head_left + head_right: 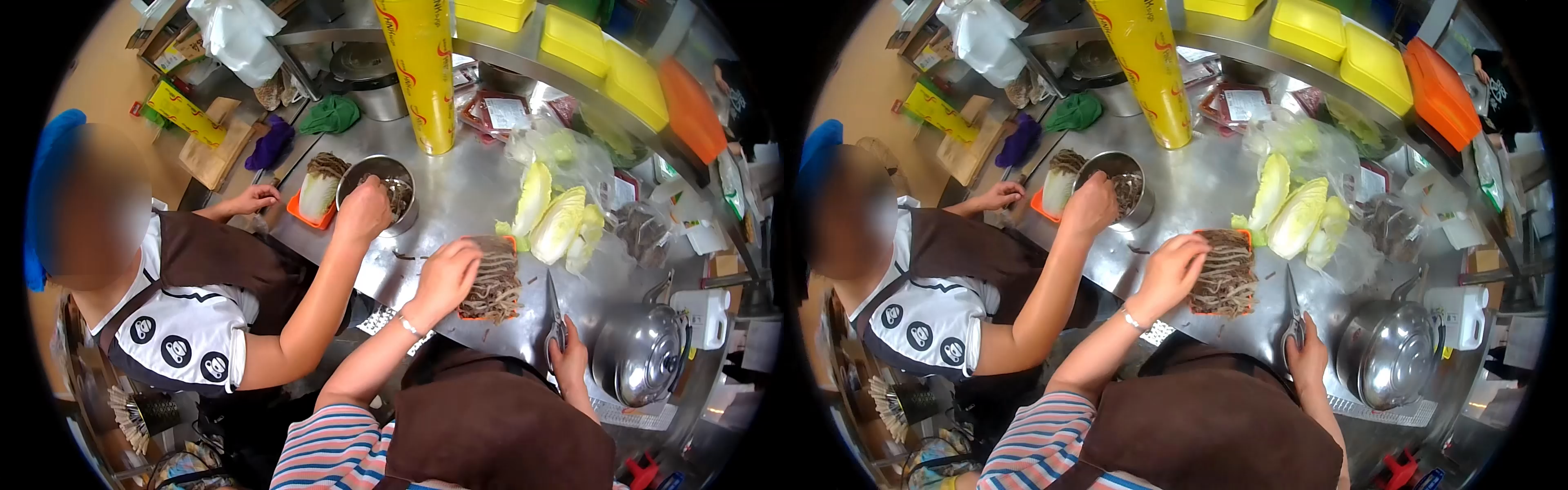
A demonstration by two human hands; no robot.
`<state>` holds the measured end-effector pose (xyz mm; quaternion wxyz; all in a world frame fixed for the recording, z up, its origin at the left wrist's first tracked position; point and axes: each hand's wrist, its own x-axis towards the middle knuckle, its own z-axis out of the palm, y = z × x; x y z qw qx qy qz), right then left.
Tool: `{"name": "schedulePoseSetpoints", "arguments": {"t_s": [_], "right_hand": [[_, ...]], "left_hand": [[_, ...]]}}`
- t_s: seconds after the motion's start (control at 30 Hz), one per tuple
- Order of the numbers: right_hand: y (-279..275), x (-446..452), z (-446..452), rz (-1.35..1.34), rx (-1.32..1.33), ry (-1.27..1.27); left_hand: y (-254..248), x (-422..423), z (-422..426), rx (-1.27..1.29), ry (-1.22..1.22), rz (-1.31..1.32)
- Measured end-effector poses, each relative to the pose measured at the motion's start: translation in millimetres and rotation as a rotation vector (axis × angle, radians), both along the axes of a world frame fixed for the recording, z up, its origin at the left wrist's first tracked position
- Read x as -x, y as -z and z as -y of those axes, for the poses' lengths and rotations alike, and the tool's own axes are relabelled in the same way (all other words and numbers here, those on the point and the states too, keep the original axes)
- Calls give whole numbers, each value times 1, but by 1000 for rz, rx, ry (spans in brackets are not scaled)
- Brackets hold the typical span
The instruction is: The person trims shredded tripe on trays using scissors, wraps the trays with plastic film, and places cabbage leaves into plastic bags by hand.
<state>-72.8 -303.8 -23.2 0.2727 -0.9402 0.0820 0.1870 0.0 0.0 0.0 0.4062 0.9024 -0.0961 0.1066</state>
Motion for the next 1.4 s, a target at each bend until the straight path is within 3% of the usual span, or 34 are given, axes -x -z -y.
{"name": "schedulePoseSetpoints", "arguments": {"t_s": [0.07, 0.37, 0.63, 0.77, 0.83, 0.9, 1.0, 1.1, 1.17, 1.27, 1.37, 1.4], "right_hand": [[11, 3, 11, 134, 13, -42], [36, -6, 15, 109, 8, 39], [44, -11, 13, 131, 77, 20], [47, -14, 13, 111, 76, 42], [49, -13, 15, 117, 59, 47], [52, -13, 16, 113, 62, 56], [58, -12, 19, 126, 79, 72], [58, -12, 19, 113, 22, 98], [58, -14, 19, 129, 18, 97], [61, -12, 19, 141, 33, 106], [68, -12, 20, 161, 38, 106], [69, -12, 20, 171, 32, 103]], "left_hand": [[2, 17, -11, 110, -95, -83], [0, 42, -80, 206, -430, -223], [-13, 10, -104, 92, -500, -84], [-5, -25, -117, -197, -459, -23], [-1, -38, -124, -249, -441, -138], [10, -54, -131, -514, -305, -459], [29, -79, -127, -706, -224, -659], [54, -89, -126, -816, -198, -673], [55, -84, -144, -616, -148, -496], [17, -80, -161, 297, -141, -810], [10, -65, -170, 630, -88, -745], [8, -60, -171, 624, -88, -740]]}}
